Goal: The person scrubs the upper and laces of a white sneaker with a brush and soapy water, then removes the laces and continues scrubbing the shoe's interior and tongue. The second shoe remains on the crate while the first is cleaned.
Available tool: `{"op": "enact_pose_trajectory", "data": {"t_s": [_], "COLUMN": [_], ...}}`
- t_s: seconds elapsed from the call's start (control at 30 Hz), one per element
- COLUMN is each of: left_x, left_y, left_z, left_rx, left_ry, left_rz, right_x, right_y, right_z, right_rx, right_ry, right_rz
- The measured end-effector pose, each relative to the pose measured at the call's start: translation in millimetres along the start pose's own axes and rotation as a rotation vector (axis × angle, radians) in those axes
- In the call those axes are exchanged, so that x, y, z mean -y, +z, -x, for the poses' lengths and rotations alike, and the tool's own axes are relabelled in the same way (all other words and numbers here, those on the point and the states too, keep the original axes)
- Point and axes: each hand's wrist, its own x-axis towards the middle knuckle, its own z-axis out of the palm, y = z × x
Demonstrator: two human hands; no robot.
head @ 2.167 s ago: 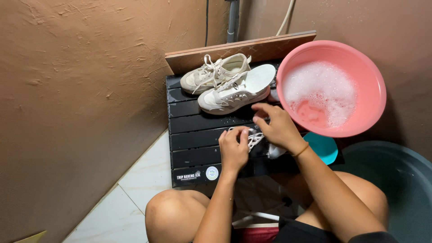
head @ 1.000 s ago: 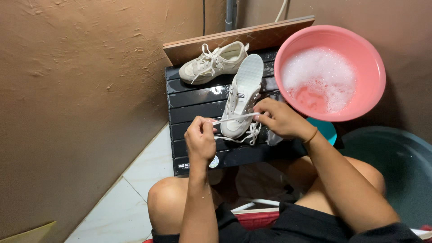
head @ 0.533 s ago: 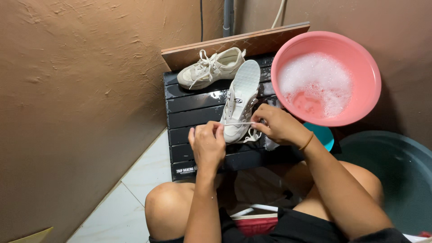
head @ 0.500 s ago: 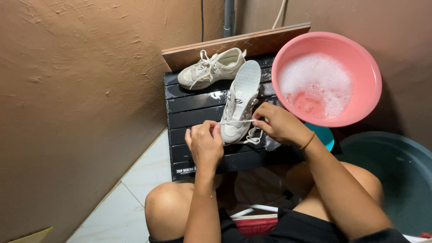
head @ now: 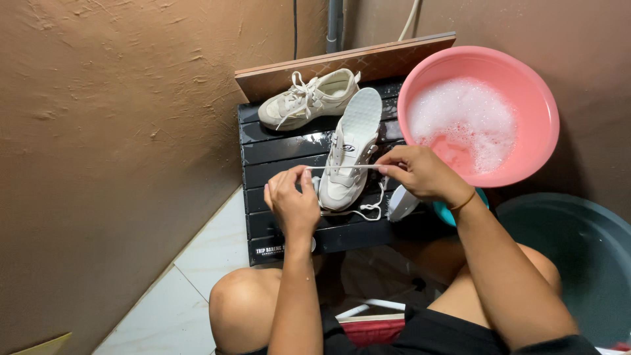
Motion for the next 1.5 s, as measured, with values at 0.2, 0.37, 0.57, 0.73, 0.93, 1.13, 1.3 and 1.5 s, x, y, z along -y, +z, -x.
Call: {"op": "enact_pose_trajectory", "data": {"t_s": [0.2,0.37,0.57,0.73,0.93,1.13,1.3,1.5], "left_x": [-1.3,-40.3,-15.4,-20.6,-9.9,-26.2,-33.2,-37.8], "left_y": [-6.5,10.3,30.1,26.8,49.1,35.6,28.6,35.1], "left_z": [-0.6,22.3,28.7,28.2,40.3,43.4,41.8,16.2], "left_rx": [-0.105,0.230,0.307,0.283,0.315,0.494,0.578,0.247], "left_ry": [-0.083,0.343,0.202,0.159,0.163,0.245,0.316,0.269], "left_rz": [-0.052,0.080,-0.010,-0.043,0.120,-0.038,-0.039,0.023], "right_x": [-11.4,2.7,-11.0,-12.7,-11.9,-41.2,-22.2,-14.7], "right_y": [-3.3,13.6,15.6,14.9,60.1,97.8,84.3,73.8], "right_z": [-2.3,-4.3,-3.3,-11.3,-14.3,-29.2,-24.4,-17.7], "right_rx": [-0.050,0.017,0.058,-0.081,0.020,-0.243,-0.337,-0.109], "right_ry": [-0.008,-0.137,0.090,0.248,0.640,0.602,0.533,0.401], "right_rz": [0.054,0.039,-0.050,-0.234,-0.445,-0.463,-0.291,0.057]}}
